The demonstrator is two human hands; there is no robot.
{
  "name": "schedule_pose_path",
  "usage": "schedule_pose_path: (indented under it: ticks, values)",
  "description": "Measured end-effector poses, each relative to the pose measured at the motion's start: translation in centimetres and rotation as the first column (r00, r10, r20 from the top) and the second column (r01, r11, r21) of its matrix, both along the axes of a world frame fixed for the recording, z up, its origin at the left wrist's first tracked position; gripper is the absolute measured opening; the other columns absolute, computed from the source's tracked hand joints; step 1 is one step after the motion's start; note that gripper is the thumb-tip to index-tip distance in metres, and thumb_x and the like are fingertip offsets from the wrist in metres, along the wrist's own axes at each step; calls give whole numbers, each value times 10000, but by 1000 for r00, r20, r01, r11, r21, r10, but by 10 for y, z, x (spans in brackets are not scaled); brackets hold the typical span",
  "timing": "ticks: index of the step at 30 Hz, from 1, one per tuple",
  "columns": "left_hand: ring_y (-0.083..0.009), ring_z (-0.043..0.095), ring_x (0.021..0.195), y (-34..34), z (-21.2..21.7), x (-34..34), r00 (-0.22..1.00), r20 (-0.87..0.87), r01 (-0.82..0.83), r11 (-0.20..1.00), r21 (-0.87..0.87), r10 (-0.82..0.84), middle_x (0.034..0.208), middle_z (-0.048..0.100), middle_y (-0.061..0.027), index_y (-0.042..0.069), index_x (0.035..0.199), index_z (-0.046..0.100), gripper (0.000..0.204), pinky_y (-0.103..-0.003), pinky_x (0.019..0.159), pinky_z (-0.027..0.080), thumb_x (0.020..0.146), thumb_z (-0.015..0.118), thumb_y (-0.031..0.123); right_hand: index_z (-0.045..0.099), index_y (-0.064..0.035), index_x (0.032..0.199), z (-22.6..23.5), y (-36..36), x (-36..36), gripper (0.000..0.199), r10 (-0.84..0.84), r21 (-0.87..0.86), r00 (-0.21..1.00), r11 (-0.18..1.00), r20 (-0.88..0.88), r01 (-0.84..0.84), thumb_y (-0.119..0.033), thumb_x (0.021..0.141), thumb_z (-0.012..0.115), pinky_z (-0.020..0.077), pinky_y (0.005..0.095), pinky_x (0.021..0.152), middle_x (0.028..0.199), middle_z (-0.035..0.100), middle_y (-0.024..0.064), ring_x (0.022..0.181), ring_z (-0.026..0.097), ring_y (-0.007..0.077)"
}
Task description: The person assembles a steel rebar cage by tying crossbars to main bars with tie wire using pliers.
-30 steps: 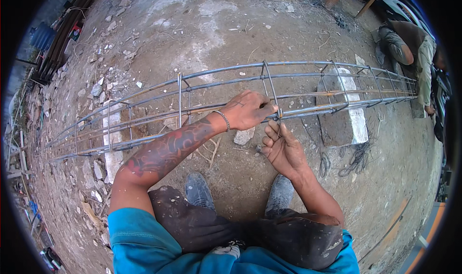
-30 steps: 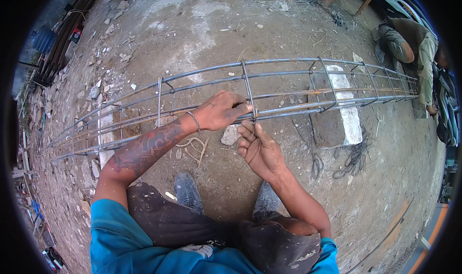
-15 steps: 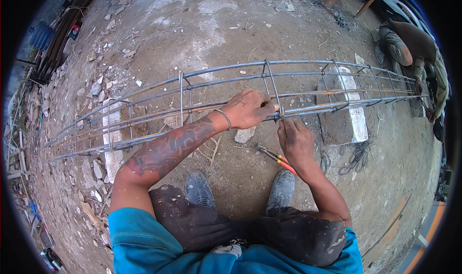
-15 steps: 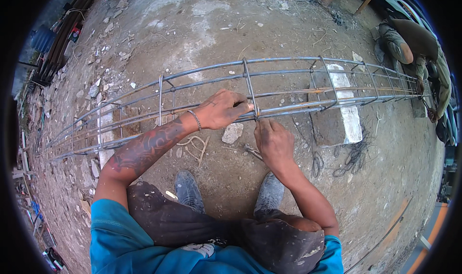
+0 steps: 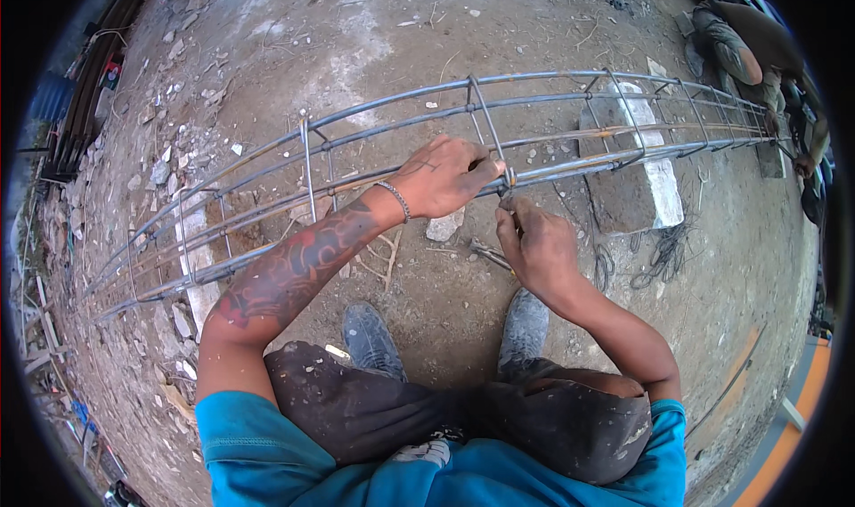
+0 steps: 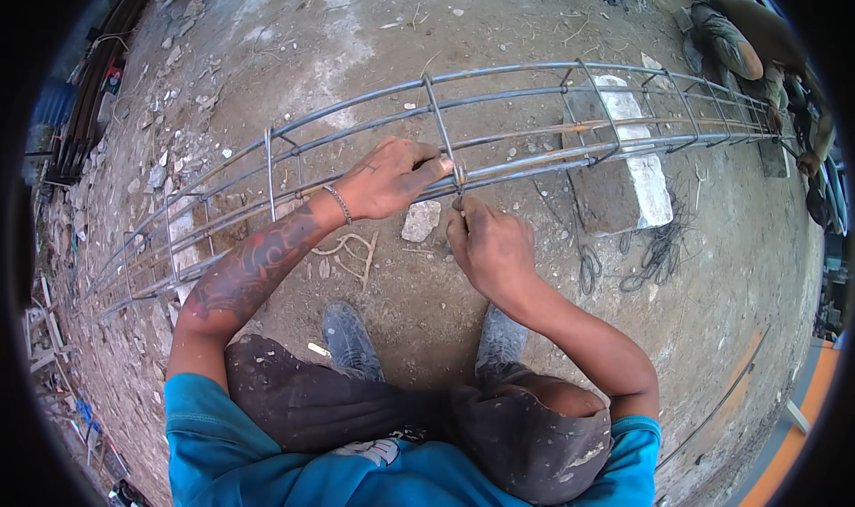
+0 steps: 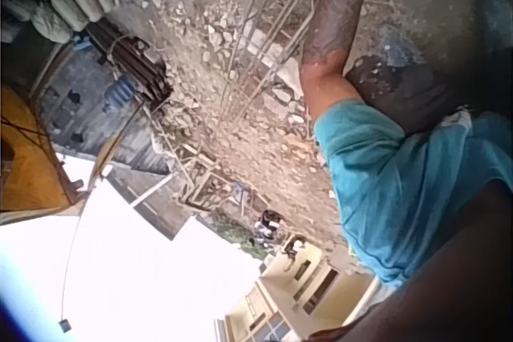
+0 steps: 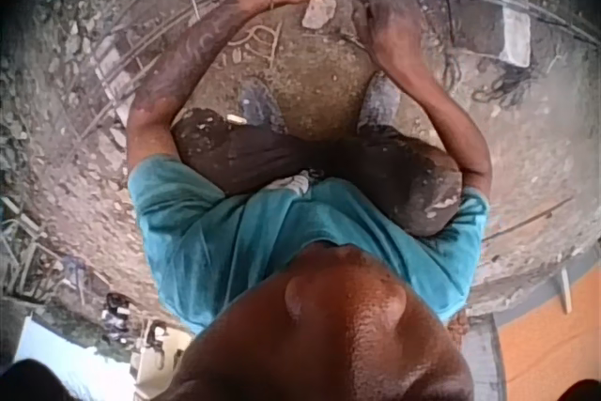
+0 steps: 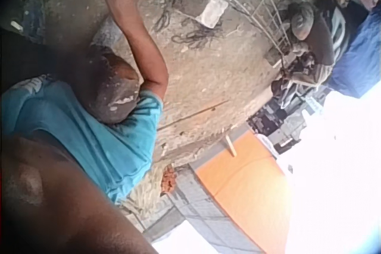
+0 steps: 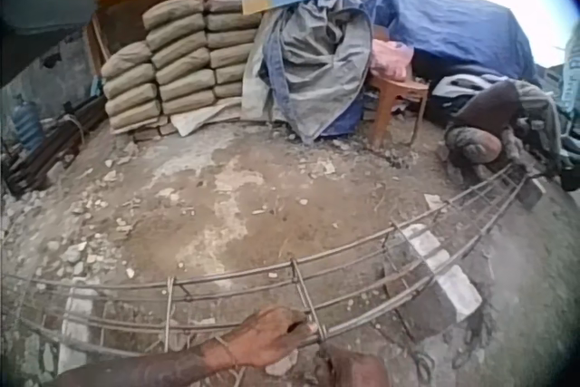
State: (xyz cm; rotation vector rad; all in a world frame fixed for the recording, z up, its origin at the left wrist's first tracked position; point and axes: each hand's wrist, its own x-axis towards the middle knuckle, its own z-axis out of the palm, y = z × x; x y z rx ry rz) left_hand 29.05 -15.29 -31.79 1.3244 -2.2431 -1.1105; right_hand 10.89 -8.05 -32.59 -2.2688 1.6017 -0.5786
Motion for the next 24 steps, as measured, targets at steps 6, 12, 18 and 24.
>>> schedule_pose_path:
  ticks: [6, 12, 18, 24]
  values:
    - [-324, 414, 549, 1, -1, -4, 998, -69, -3, 1000, 4, 3, 587, 438, -217, -56, 737, 522, 464, -431, 590, 374, 929, 437, 357, 625, 20, 823, -24, -1, -15, 223, -80, 115, 891, 993, 447, 31, -166, 908, 538, 425, 316, 503, 641, 608, 120, 518, 562, 168]
    - [-295, 430, 544, 2, -2, 2, 996, -90, -18, 999, 42, 21, 584, 446, -214, -59, 743, 522, 467, -433, 588, 371, 934, 437, 359, 624, 21, 896, 5, -6, -19, 243, -362, 632, 695, 756, 621, -170, -186, 941, 504, 412, 226, 489, 656, 614, 55, 521, 529, 81]
    - [-300, 431, 545, 0, -3, -6, 999, -47, 21, 1000, 22, -20, 581, 453, -213, -64, 738, 520, 476, -434, 588, 372, 932, 440, 363, 628, 22, 910, -13, 11, -3, 255, -238, 441, 864, 897, 443, 20, -209, 931, 522, 457, 300, 506, 641, 626, 104, 514, 568, 151]
    - [-308, 410, 541, 3, -8, -4, 998, -50, 28, 998, -53, -30, 578, 430, -220, -69, 735, 513, 475, -430, 581, 368, 930, 442, 359, 601, 38, 944, -30, 8, -25, 242, -134, 335, 874, 941, 467, -35, -184, 934, 503, 469, 310, 575, 752, 633, 143, 616, 592, 163]
